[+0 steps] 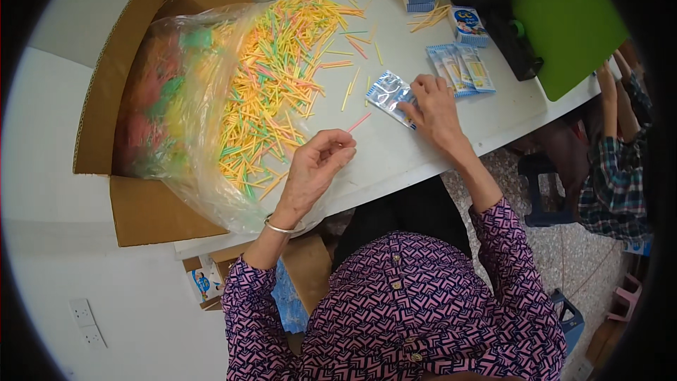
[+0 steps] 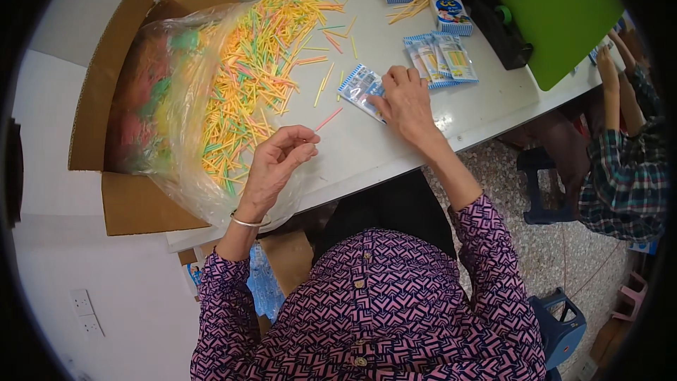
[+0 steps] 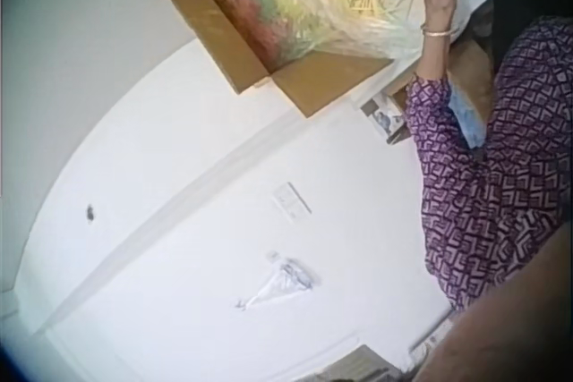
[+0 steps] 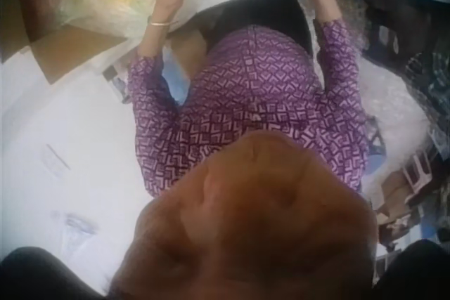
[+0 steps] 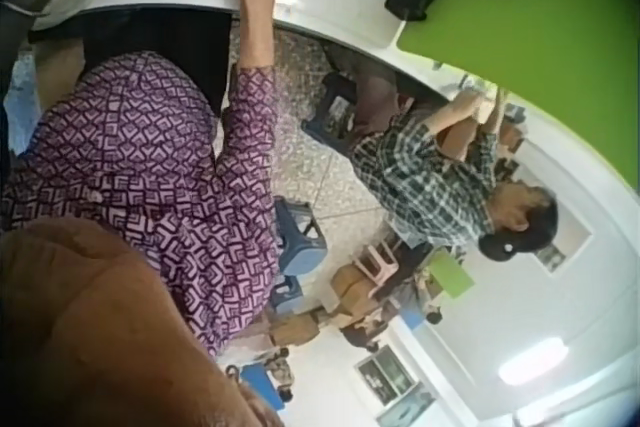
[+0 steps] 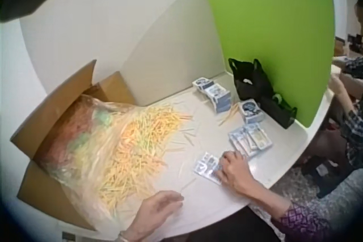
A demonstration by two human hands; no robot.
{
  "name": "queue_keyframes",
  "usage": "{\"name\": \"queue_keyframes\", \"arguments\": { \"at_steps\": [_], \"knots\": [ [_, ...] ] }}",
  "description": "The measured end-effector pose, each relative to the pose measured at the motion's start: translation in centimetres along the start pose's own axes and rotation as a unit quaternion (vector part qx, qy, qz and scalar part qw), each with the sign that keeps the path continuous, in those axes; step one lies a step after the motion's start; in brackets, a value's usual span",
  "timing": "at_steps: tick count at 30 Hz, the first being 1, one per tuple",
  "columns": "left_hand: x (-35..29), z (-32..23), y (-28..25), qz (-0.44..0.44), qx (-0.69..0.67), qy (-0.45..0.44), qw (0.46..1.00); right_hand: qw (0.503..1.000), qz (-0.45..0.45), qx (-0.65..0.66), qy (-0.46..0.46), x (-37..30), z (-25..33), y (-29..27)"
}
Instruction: Packaging small colorful plastic sticks into individual plastic bags and placing them into a bin.
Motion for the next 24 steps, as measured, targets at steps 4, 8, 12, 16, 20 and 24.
{"name": "queue_keyframes", "arguments": {
  "at_steps": [4, 8, 12, 16, 20, 24],
  "knots": [
    [-0.4, 0.7, -0.5, 0.003, 0.007, -0.012, 1.000, 1.000, -0.016, -0.007, 0.016, 0.5, -0.3, 1.3],
    [-0.7, 1.5, -0.8, -0.011, -0.001, -0.015, 1.000, 0.998, -0.056, 0.033, -0.003, 0.9, -0.9, 1.5],
    [0.1, 0.9, -1.2, -0.023, 0.015, -0.001, 1.000, 0.996, -0.084, -0.025, -0.021, 0.8, 0.2, 0.8],
    [1.2, -1.6, -2.3, -0.117, 0.074, 0.007, 0.990, 0.990, -0.112, -0.040, -0.076, 0.1, 4.3, -2.0],
    [2.0, -1.9, -2.2, -0.073, 0.061, 0.044, 0.994, 0.979, -0.121, -0.025, -0.160, -1.1, 8.5, -3.2],
    [1.3, -0.1, -2.5, -0.076, 0.116, 0.026, 0.990, 0.973, -0.088, 0.055, -0.208, -1.7, 10.3, -2.8]
  ]
}}
Point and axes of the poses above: each hand's wrist, its own x-axis towards the middle knuckle, its own y-axis out of the palm, z = x × y, the point moved 5 cm from there along x, towards the middle knuckle, and after that the axes turned 13 degrees about z, right-handed, at the moved point
